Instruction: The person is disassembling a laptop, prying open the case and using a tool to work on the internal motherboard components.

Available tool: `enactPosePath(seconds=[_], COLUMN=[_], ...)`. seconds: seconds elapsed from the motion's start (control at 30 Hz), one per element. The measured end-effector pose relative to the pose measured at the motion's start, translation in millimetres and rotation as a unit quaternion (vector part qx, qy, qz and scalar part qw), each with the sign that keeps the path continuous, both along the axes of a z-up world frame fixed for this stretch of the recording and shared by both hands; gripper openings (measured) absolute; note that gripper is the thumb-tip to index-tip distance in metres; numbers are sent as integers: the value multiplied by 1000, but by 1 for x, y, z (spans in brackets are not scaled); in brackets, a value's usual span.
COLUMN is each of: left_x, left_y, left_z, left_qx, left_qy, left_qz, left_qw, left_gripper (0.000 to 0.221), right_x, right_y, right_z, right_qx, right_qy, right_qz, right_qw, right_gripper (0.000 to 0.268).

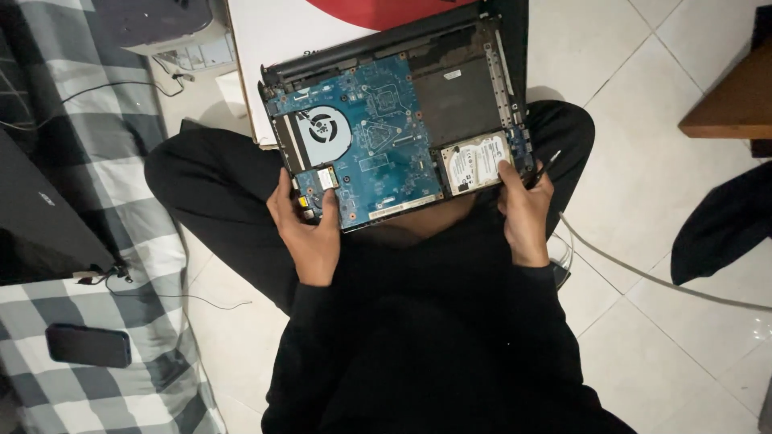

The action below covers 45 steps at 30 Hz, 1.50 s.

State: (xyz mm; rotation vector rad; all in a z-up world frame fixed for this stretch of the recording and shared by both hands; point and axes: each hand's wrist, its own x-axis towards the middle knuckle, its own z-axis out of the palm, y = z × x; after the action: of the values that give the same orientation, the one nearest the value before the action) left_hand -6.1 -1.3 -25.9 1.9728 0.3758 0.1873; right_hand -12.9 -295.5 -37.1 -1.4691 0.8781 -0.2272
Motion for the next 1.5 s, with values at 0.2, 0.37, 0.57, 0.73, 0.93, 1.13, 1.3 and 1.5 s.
enactPosePath(seconds=[0.2,0.37,0.57,0.73,0.93,1.13,1.3,1.5], left_x=[2,3,7,16,17,23,23,22], left_y=[2,7,-11,-69,-103,-104,-105,-108], left_z=[1,4,6,22,26,-9,-4,-20], left_qx=[4,5,188,225,319,338,340,335], left_qy=[6,-21,-48,-126,-136,-216,-219,-237], left_qz=[-7,-14,-33,-319,-359,-348,-348,-329], left_qw=[1000,1000,980,912,866,847,846,851], left_gripper=[72,71,68,49,53,51,43,41], right_x=[-2,14,18,12,18,10,10,12], right_y=[-3,23,40,43,41,43,41,41], right_z=[-8,16,5,-6,-5,1,-1,2], right_qx=[-9,-71,-29,-57,-11,-60,-51,-65], right_qy=[11,29,71,6,52,-6,18,27], right_qz=[1,-7,-75,-56,-58,-11,-38,-29], right_qw=[1000,997,994,997,997,998,998,997], right_gripper=[16,26,52,50,62,42,42,46])
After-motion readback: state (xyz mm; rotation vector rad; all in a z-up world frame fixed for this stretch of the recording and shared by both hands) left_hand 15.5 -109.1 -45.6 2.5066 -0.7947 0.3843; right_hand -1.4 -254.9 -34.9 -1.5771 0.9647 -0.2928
